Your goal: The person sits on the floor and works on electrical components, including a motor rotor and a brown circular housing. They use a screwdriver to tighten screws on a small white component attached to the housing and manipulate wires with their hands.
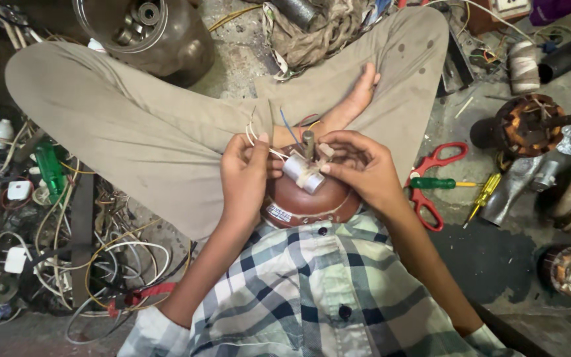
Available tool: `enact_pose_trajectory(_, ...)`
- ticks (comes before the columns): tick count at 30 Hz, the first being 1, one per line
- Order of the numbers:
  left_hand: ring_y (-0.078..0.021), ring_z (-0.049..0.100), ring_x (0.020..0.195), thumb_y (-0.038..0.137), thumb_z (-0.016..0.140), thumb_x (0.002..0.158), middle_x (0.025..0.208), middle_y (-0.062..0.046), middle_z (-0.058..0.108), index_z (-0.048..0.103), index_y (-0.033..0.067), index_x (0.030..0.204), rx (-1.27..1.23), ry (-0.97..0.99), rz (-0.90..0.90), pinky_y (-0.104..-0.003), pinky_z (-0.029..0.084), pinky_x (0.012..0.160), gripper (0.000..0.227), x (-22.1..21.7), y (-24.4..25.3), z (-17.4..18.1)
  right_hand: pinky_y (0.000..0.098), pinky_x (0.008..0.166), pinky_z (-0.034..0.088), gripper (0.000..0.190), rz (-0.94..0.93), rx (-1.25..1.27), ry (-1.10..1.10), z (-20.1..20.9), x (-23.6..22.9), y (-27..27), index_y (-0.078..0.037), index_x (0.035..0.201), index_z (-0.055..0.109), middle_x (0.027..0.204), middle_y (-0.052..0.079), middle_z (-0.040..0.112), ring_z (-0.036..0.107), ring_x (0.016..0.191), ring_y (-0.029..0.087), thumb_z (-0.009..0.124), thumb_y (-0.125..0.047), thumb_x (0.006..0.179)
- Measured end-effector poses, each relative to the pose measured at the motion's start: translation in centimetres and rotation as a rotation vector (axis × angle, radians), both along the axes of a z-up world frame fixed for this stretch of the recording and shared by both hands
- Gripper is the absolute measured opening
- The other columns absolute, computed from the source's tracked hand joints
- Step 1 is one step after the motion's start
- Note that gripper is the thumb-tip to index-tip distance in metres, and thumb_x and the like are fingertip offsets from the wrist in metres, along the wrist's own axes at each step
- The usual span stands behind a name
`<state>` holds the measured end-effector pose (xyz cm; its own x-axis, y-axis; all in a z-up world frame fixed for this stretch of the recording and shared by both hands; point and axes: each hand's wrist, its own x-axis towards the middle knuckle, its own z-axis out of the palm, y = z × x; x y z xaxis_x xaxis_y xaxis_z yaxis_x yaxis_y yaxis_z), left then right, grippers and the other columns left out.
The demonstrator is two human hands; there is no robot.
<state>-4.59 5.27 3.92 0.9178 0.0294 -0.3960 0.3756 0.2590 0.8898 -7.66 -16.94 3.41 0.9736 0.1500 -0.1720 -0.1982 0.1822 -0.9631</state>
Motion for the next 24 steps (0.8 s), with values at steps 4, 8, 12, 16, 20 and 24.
enact_pose_trajectory(4,-0.0085,0.064,0.063,0.02,0.06,0.104,0.077,-0.004,0.067,0.057,0.0049,0.097,0.007,-0.037,0.0,-0.022,0.051,0.055,0.018,0.4,0.2,-0.2,0.028,0.094,0.057,0.046,-0.016,-0.028,0.019,-0.3,0.3,0.4,0.005,0.129,0.062,0.119,0.009,0.07,0.068,0.107,0.014,0.077,0.007,0.086)
enact_pose_trajectory(8,-0.008,0.063,0.064,0.02,0.061,0.104,0.079,-0.004,0.067,0.058,0.0039,0.101,-0.012,-0.063,-0.005,-0.022,0.051,0.057,0.016,0.7,0.1,0.3,0.0269,0.093,0.057,0.044,-0.043,-0.028,0.041,-0.6,0.3,0.6,0.004,0.127,0.063,0.115,0.008,0.071,0.068,0.104,0.013,0.077,0.006,0.086)
enact_pose_trajectory(12,-0.0098,0.064,0.078,0.022,0.068,0.099,0.091,-0.006,0.067,0.057,0.0046,0.112,-0.029,-0.101,-0.035,-0.023,0.052,0.067,0.024,0.4,0.0,1.4,0.0257,0.092,0.056,0.042,-0.05,-0.05,0.04,-0.5,0.5,0.7,0.004,0.126,0.064,0.112,0.007,0.072,0.068,0.101,0.012,0.078,0.005,0.086)
enact_pose_trajectory(16,-0.0184,0.06,0.104,0.022,0.086,0.081,0.119,-0.01,0.061,0.051,0.0015,0.134,0.313,-0.428,-0.291,-0.03,0.052,0.083,0.067,-1.2,0.5,3.2,0.0257,0.093,0.056,0.04,-0.059,-0.062,0.05,-0.1,0.5,0.9,0.003,0.124,0.065,0.111,0.007,0.072,0.069,0.102,0.011,0.078,0.002,0.085)
enact_pose_trajectory(20,-0.0251,0.061,0.116,0.023,0.093,0.072,0.129,-0.015,0.055,0.06,0.0034,0.129,0.571,-0.59,-0.38,-0.036,0.054,0.093,0.069,-1.5,0.5,4.8,0.0256,0.088,0.056,0.038,-0.087,-0.111,0.067,0.5,0.4,1.4,0.002,0.119,0.066,0.107,0.007,0.073,0.069,0.097,0.011,0.08,0.001,0.083)
enact_pose_trajectory(24,-0.0238,0.066,0.103,0.022,0.091,0.07,0.119,-0.011,0.06,0.068,0.0066,0.119,0.577,-0.398,-0.362,-0.032,0.056,0.082,0.057,-1.0,0.3,5.0,0.0249,0.086,0.056,0.033,-0.131,-0.177,0.056,0.8,0.7,2.3,0.002,0.111,0.069,0.102,0.005,0.075,0.07,0.093,0.01,0.082,-0.001,0.082)
